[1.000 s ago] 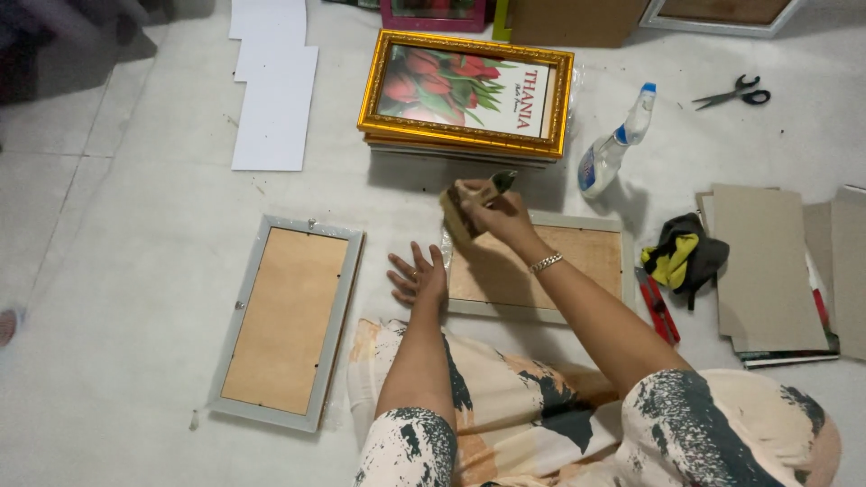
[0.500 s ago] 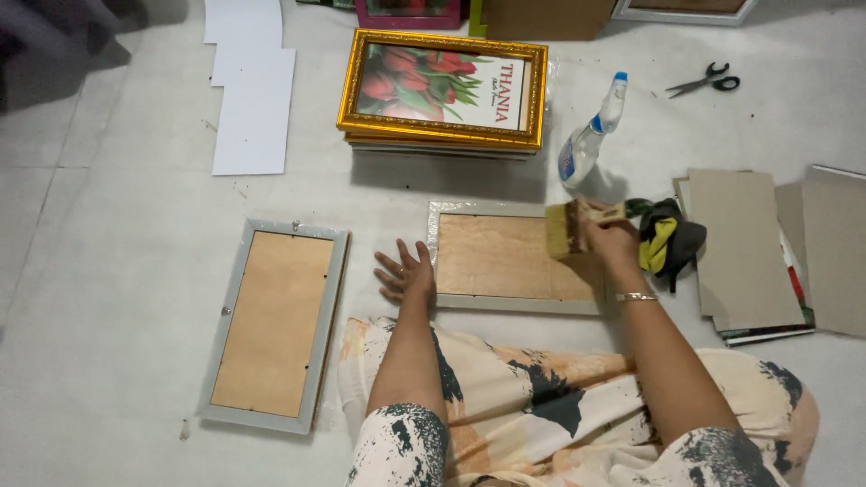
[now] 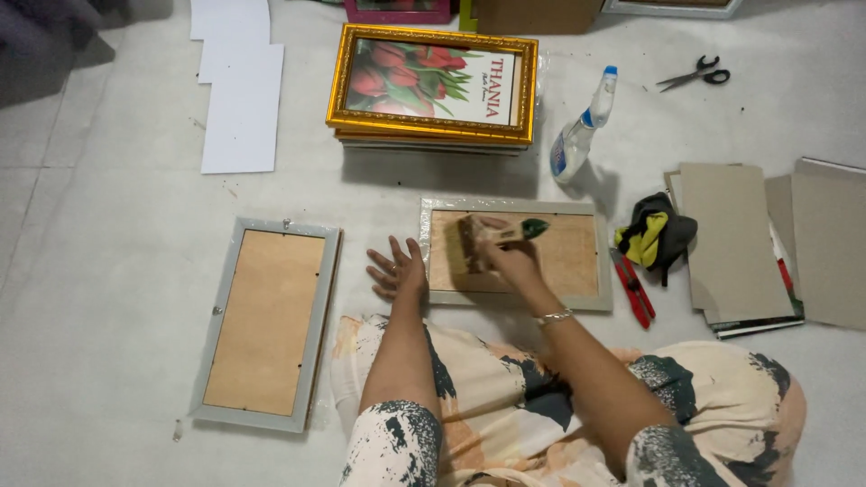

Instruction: Cleaning a picture frame and applying adhesive to a backing board to assemble the frame.

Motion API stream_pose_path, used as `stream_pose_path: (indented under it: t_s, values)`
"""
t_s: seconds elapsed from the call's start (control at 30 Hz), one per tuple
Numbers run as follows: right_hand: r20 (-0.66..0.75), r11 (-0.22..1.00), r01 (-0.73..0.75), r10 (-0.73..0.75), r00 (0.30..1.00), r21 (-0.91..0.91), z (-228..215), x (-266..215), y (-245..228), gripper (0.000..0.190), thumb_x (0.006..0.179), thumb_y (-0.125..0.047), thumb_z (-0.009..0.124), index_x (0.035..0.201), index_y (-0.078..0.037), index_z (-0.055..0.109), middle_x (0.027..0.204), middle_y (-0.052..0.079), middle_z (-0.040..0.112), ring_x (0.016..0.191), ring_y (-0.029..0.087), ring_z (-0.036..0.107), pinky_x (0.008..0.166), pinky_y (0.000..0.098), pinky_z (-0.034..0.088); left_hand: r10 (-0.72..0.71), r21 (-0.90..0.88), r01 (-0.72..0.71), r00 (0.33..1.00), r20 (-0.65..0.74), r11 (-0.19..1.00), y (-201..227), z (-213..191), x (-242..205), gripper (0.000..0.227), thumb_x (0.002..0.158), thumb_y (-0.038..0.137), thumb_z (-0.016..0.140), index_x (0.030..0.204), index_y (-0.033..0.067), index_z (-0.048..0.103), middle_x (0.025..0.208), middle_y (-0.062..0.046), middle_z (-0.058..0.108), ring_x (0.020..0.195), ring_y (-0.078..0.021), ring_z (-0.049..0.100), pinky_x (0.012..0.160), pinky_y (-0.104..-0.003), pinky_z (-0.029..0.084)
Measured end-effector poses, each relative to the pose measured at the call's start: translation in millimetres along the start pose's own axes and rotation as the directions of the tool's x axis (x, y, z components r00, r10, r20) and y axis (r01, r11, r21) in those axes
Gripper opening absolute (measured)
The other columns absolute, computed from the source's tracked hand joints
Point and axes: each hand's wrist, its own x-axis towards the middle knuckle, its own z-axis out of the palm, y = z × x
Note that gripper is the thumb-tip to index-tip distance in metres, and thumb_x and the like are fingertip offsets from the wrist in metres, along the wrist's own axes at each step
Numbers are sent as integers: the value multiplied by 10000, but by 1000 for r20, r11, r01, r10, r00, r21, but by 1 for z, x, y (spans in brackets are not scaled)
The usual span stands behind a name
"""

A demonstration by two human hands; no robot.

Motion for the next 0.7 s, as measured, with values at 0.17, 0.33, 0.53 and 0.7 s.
stream_pose_path:
  t_s: [0.17, 0.33, 0.53, 0.7]
  values:
    - [166, 996, -38, 25, 986, 77, 31, 0, -17, 675, 766, -573, 760, 1078, 25, 762, 1134, 184, 755, 1129, 293, 704, 991, 438, 545, -4, -8, 5, 1000, 11, 1000, 3, -2, -2, 802, 949, 863, -3, 1630, 445, -66, 1647, -9, -388, 1515, -401, -302, 1184, -639, -226]
    - [28, 977, -159, 165, 986, -139, -18, 13, 34, 561, 760, -574, 723, 1022, -86, 809, 1096, 108, 775, 1125, 288, 704, 1024, 439, 532, -5, -37, 6, 1000, 19, 999, 6, -7, -11, 784, 962, 842, 28, 1633, 444, -47, 1642, -13, -394, 1511, -398, -312, 1172, -631, -244]
    - [-297, 930, -238, 152, 943, -280, -101, 86, 214, 404, 878, -529, 647, 1189, -285, 724, 1122, 145, 738, 1155, 349, 663, 1039, 459, 499, 4, -16, -4, 1000, -3, 1000, 10, -9, -15, 787, 975, 833, 60, 1640, 422, -34, 1658, -28, -366, 1523, -392, -292, 1181, -630, -231]
    - [-415, 998, -64, 65, 908, 16, -76, 0, 77, 286, 991, -202, 616, 1260, -222, 709, 749, 45, 718, 562, 119, 628, 426, 252, 471, 9, -18, -10, 1000, -4, 1000, 8, -9, -18, 793, 972, 839, 53, 1639, 420, -38, 1650, -42, -375, 1514, -405, -303, 1170, -641, -235]
